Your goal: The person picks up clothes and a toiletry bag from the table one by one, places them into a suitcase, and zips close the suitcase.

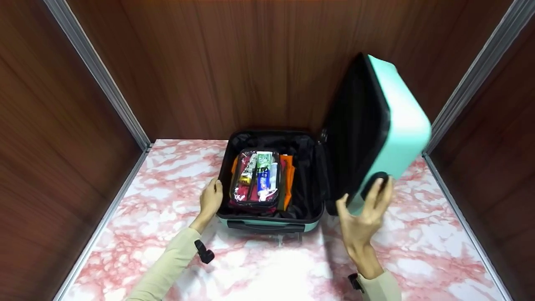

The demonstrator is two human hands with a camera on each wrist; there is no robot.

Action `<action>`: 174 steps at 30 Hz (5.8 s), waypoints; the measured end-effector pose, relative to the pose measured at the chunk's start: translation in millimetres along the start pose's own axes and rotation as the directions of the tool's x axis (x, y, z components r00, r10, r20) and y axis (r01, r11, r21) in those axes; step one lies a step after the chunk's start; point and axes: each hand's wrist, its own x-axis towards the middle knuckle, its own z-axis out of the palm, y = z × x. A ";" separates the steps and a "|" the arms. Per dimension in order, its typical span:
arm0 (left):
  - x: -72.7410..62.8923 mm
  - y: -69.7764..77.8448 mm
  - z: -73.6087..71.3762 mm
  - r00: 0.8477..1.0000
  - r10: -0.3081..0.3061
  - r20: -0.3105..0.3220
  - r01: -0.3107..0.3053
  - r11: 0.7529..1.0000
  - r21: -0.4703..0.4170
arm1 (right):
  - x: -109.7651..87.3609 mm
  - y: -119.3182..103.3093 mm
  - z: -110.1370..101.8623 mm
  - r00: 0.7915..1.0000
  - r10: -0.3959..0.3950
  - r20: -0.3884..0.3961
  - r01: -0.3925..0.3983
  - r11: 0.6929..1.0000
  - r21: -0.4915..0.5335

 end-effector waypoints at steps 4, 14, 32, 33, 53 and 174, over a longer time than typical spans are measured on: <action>0.8 -0.8 0.1 1.000 -0.001 0.004 0.001 1.000 -0.006 | -5.6 -1.0 3.7 0.998 -0.044 0.043 0.046 0.998 -0.037; 0.1 -1.6 -1.4 1.000 0.006 0.012 -0.005 1.000 -0.016 | -16.4 -24.2 12.0 0.962 -0.240 0.131 0.228 0.969 0.099; -5.3 -2.3 -4.4 0.986 0.158 -0.055 -0.160 0.987 -0.018 | -41.8 -18.9 53.5 0.620 -0.638 0.457 0.565 0.767 0.304; -5.5 -2.5 -5.2 0.983 0.176 -0.060 -0.177 0.984 -0.020 | -42.4 -20.4 55.1 0.613 -0.641 0.463 0.565 0.764 0.310; -11.3 -11.4 -4.5 0.972 0.233 -0.029 -0.235 0.964 -0.122 | -62.1 -24.3 56.9 0.476 -0.745 0.467 0.668 0.652 0.358; 12.5 40.0 -49.2 0.865 0.130 0.485 0.230 0.756 -0.613 | -47.5 -18.4 48.1 0.600 -0.598 0.531 0.461 0.801 0.382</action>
